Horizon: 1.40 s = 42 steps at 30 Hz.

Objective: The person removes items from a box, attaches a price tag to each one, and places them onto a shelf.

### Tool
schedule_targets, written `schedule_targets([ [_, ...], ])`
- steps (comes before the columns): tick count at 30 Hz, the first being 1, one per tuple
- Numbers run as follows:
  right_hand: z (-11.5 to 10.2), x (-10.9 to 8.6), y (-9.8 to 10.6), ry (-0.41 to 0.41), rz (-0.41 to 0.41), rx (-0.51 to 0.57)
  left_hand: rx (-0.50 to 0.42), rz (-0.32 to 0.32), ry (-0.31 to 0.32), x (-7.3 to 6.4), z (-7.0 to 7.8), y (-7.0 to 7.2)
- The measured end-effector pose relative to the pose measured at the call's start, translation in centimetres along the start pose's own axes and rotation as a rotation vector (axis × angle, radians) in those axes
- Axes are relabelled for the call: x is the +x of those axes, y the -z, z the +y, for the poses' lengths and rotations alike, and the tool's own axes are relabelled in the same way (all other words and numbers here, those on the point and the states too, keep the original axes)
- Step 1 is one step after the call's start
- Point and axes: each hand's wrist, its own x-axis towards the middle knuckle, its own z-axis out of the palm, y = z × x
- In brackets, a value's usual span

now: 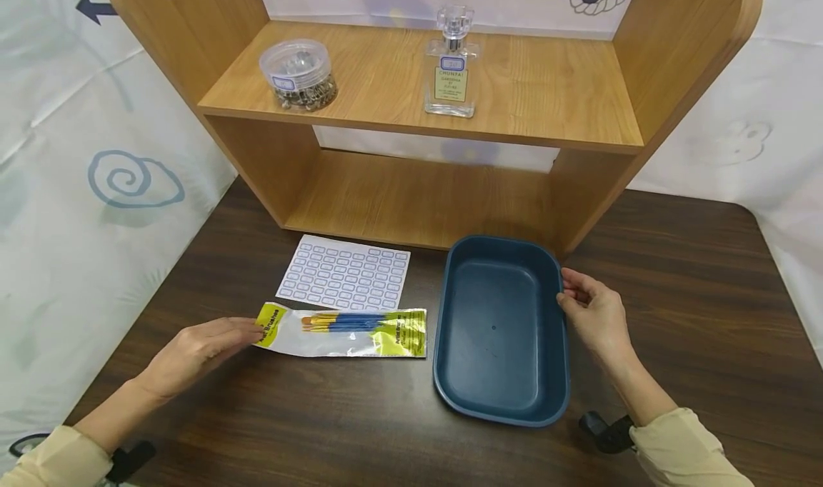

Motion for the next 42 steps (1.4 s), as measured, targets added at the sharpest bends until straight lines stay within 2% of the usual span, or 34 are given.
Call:
schedule_targets([
  [6,0.1,0.0,0.0,-0.014,-0.007,0.023,-0.087,-0.025,0.014,-0.4,-1.0,0.1],
  [11,0.0,0.0,0.1,-0.020,-0.017,0.030,-0.118,-0.044,0.019,-0.6,-1.6,0.1],
  [20,-0.3,-0.2,0.0,0.004,-0.008,-0.005,-0.090,-0.062,0.044,-0.8,-2.8,0.1],
  [24,-0.3,-0.2,-0.1,0.002,0.001,-0.017,-0.072,-0.087,0.051,-0.7,-3.1,0.2],
  [28,-0.2,-0.1,0.0,-0.006,0.006,-0.004,-0.092,-0.118,0.059,-0.8,-3.2,0.3],
  [35,-0.2,-0.1,0.1,-0.007,0.005,0.013,-0.127,-0.141,0.037,-1.2,-3.4,0.6],
  [42,-0.2,-0.1,0.0,-0.014,0.003,0.009,-0.145,-0.166,0.016,-0.7,-3.9,0.4],
])
